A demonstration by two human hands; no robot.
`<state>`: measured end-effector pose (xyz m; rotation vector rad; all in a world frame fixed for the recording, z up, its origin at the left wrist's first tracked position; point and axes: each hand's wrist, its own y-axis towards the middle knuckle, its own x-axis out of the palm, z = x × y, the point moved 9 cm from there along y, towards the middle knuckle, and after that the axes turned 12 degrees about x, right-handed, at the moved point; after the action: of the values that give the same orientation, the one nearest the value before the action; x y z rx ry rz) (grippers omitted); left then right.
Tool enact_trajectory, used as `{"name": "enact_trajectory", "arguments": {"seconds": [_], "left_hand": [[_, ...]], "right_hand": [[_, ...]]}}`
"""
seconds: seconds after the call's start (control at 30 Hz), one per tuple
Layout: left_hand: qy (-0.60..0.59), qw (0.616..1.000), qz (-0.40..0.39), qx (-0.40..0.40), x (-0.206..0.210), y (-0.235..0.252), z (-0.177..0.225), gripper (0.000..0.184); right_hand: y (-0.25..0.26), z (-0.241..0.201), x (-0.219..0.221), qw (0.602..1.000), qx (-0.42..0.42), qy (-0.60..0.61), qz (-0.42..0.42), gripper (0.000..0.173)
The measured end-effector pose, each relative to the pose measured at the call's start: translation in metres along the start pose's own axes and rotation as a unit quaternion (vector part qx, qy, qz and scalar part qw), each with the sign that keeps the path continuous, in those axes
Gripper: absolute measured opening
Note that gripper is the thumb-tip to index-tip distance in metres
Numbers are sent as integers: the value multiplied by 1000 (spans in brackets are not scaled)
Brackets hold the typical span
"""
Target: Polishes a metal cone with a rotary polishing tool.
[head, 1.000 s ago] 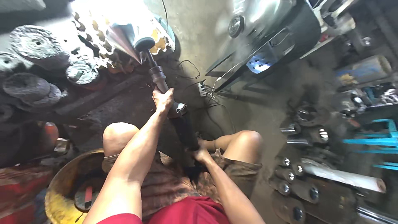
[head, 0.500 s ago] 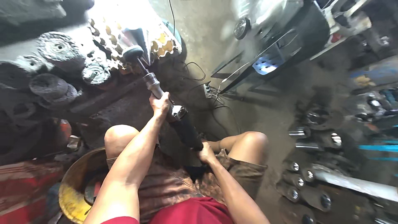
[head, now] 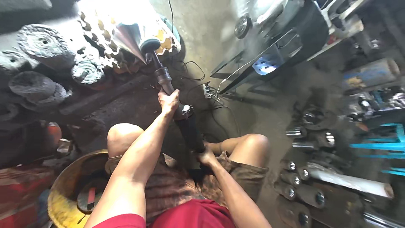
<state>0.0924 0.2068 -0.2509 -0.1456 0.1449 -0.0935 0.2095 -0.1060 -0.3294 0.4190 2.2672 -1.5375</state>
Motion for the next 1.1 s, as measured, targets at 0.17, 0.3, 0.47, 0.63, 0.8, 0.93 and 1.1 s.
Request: {"name": "enact_trajectory", "arguments": {"seconds": [0.17, 0.3, 0.47, 0.63, 0.8, 0.93, 1.1], "left_hand": [[19, 1000, -8, -17, 1, -1, -2, 50], [0, 1000, 3, 10, -5, -1, 1, 37], [-23, 999, 22, 36, -18, -5, 2, 29], [-67, 996, 44, 48, -27, -8, -6, 23], [-116, 991, 60, 28, -31, -14, -9, 26], [-122, 990, 58, 28, -33, -12, -6, 25], [-72, 996, 43, 41, -24, -10, 3, 26]], "right_hand": [[1, -1, 2, 1000, -5, 7, -2, 43], [-3, -2, 3, 1000, -7, 22, -19, 40], [-6, -8, -5, 999, -31, -30, 19, 43], [-5, -10, -8, 993, -10, -115, 38, 42], [-4, -11, -11, 991, -21, -125, 36, 34], [-3, -14, -9, 991, -23, -131, 33, 37], [-8, -10, -11, 993, -8, -110, 45, 45]]}}
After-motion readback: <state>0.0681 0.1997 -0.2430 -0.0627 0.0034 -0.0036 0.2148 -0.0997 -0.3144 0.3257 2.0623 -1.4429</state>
